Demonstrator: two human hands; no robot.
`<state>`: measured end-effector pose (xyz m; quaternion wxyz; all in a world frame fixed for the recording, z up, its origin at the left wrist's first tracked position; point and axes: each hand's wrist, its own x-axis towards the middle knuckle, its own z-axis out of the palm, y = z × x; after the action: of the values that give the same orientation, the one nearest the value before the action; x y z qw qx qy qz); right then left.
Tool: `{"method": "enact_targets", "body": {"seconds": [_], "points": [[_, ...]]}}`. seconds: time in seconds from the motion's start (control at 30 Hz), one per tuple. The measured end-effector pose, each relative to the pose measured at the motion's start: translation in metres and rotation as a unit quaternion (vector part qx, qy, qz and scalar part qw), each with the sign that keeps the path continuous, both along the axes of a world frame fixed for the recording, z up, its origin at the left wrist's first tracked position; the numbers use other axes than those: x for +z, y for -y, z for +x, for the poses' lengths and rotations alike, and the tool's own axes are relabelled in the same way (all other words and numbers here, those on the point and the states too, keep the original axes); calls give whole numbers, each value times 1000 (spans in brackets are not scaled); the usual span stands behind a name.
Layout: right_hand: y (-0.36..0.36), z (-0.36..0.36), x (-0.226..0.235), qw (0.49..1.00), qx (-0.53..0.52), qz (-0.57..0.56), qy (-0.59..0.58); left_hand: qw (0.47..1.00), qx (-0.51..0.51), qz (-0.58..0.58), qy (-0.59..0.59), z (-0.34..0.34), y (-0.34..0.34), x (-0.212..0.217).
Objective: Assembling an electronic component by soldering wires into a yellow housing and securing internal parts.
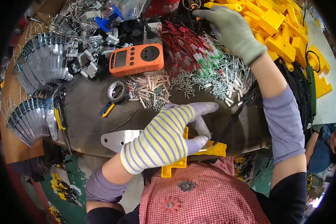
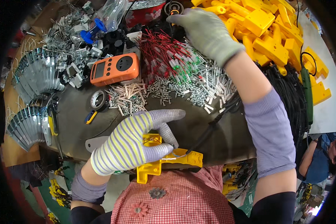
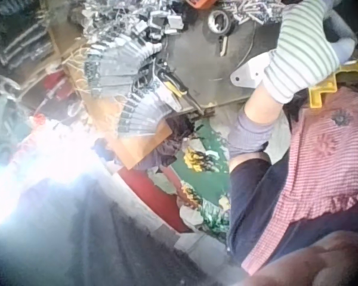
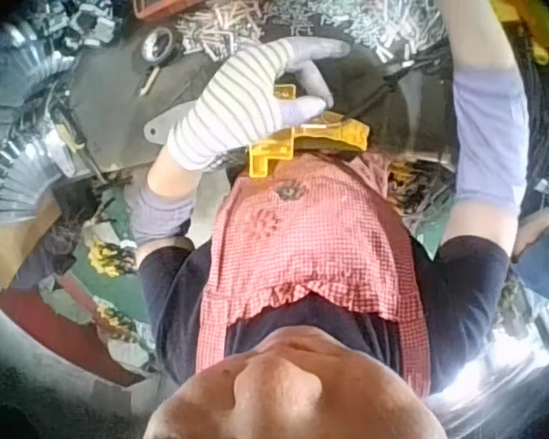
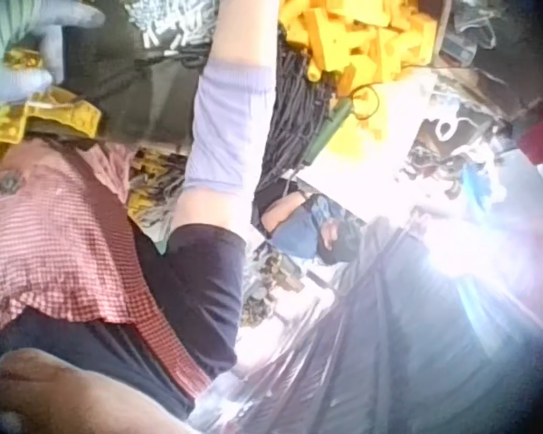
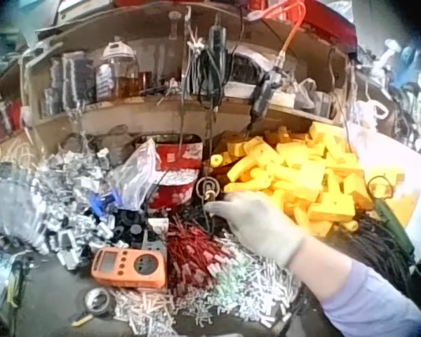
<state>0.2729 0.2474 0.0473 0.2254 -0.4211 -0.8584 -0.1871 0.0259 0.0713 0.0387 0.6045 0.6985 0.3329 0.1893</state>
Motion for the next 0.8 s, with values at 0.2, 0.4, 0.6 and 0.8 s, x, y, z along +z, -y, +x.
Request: {"method": "enact_targets", "body": {"seconds": [0.2,0.4,0.6,0.8], "points": [[-49,-6,-22,997,-66,9,25,990,61,122,45,-25,-1,0],[52,27,7,932,44,60,-356,905,337,146,-213,-86,7,-21],[170,50,21,616,25,-91,-782,739,226,433,-465,-81,12,-42],[226,33,-11,535,96,-284,-790,727,237,511,-392,-83,12,-44]]}}
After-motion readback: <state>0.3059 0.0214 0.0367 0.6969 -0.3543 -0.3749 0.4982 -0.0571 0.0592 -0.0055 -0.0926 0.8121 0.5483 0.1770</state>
